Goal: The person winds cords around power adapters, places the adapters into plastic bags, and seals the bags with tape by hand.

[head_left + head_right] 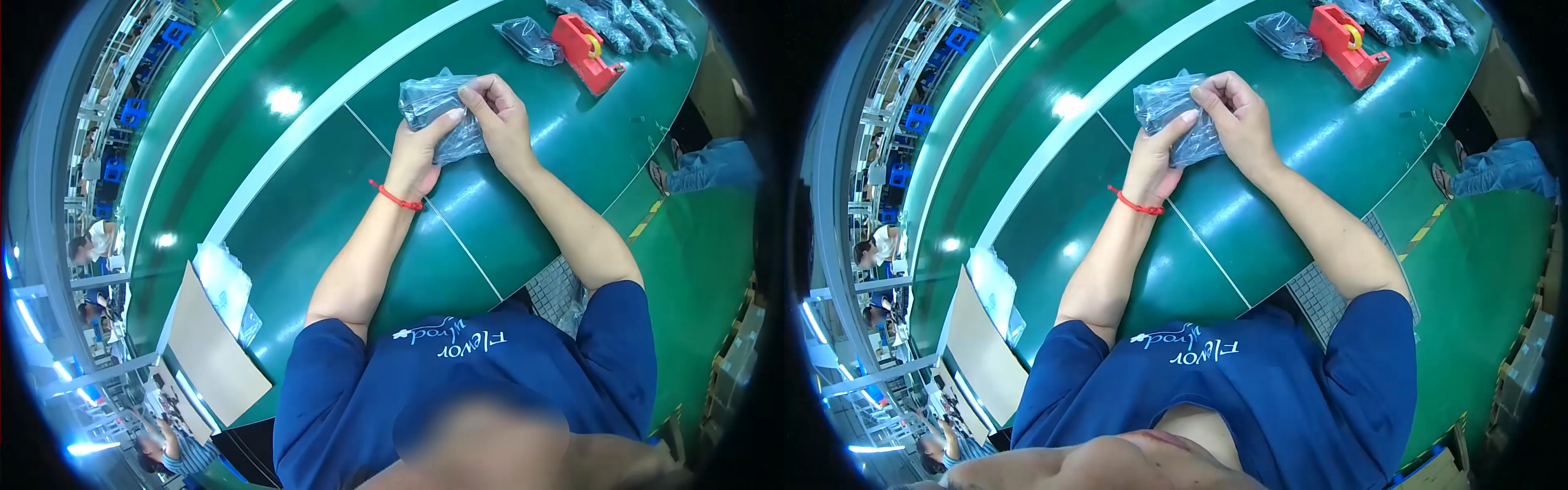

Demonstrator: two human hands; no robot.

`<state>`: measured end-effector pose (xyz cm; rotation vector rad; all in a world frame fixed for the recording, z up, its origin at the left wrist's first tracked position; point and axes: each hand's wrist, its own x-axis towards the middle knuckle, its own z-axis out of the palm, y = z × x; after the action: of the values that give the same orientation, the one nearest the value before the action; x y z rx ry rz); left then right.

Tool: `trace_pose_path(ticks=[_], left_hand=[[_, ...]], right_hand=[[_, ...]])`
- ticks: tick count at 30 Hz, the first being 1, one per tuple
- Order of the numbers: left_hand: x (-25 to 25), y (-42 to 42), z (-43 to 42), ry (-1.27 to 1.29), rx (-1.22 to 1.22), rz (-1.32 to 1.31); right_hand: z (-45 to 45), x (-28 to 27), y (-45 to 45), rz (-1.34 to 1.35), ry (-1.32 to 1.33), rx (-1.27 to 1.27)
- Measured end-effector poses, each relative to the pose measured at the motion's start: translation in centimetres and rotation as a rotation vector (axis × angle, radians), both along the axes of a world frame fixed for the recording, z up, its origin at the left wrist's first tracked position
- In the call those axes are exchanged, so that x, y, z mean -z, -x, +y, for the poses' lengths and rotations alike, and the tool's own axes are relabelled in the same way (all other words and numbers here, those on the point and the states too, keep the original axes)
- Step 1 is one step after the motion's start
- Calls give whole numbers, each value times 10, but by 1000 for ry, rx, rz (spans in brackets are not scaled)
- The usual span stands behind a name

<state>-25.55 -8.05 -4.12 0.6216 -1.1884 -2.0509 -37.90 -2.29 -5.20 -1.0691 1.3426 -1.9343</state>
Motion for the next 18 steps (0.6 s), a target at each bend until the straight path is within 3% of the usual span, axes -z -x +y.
trace_pose_path(ticks=[3, 5, 7, 10, 13, 15, 18], left_hand=[[-7, -4, -1, -449, 187, 163], [-5, -7, -3, -469, 213, 182], [-3, -10, -5, -512, 262, 222], [-10, -14, -4, -465, 288, 205], [-10, -13, -5, -398, 367, 159], [-6, -12, -10, -345, 406, 125], [1, -11, -12, -284, 228, -8]], right_hand=[[0, 0, 0, -116, -2, -58], [-2, -1, -2, -344, 39, -165], [-2, -5, 0, -391, 9, -229], [0, -10, 14, -475, -47, -322], [4, -8, 38, -499, -169, -684], [4, -3, 45, -437, -209, -583], [11, -7, 57, -315, -307, -462]])
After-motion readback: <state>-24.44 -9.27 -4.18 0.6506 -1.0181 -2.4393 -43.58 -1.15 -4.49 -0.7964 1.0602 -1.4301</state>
